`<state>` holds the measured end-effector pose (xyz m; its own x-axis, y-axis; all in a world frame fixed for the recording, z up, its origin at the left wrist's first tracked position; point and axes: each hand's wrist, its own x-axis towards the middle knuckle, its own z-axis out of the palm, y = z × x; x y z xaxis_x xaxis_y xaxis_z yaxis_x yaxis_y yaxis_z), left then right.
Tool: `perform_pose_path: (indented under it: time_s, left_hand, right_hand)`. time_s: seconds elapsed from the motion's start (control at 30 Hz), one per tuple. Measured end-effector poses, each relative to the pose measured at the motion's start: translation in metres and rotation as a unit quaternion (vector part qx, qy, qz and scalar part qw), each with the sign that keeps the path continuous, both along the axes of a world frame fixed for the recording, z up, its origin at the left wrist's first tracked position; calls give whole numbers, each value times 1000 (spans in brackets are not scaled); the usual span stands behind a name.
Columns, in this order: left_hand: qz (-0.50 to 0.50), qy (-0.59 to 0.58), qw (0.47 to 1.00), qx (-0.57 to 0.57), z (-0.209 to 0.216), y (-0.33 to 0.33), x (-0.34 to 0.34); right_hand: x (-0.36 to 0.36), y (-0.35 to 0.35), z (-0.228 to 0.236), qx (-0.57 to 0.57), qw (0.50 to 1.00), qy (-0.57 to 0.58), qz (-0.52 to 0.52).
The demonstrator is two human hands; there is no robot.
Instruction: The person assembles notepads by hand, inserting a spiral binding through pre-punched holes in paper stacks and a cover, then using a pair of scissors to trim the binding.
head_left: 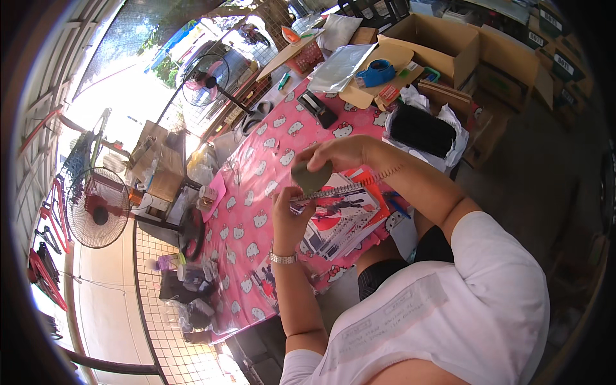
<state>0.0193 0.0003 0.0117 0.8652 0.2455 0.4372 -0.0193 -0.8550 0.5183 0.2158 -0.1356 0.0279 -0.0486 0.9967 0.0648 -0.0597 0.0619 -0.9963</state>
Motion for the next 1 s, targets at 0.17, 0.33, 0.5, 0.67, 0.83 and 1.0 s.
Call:
perform_pose_path:
  time_s: [0.17, 0.33, 0.5, 0.67, 0.83, 1.0]
  left_hand:
    - [-15, -10, 997, -77, 0, 5, -1]
    - [-38, 16, 987, -153, -8, 23, -2]
    - [-3, 45, 998, -35, -3, 23, -3]
    - [-5, 52, 983, -178, -9, 27, -2]
    - [7, 64, 967, -247, -8, 26, -4]
    - [6, 33, 965, -259, -13, 30, -7]
  right_hand:
    - [2, 6, -12, 59, 986, 156, 19]
    - [14, 23, -16, -4, 997, -60, 45]
    - [8, 25, -17, -15, 997, 66, 47]
    - [8, 30, -17, 13, 995, 89, 47]
    - [1, 26, -22, 57, 972, 218, 64]
    - [2, 38, -18, 36, 998, 40, 41]
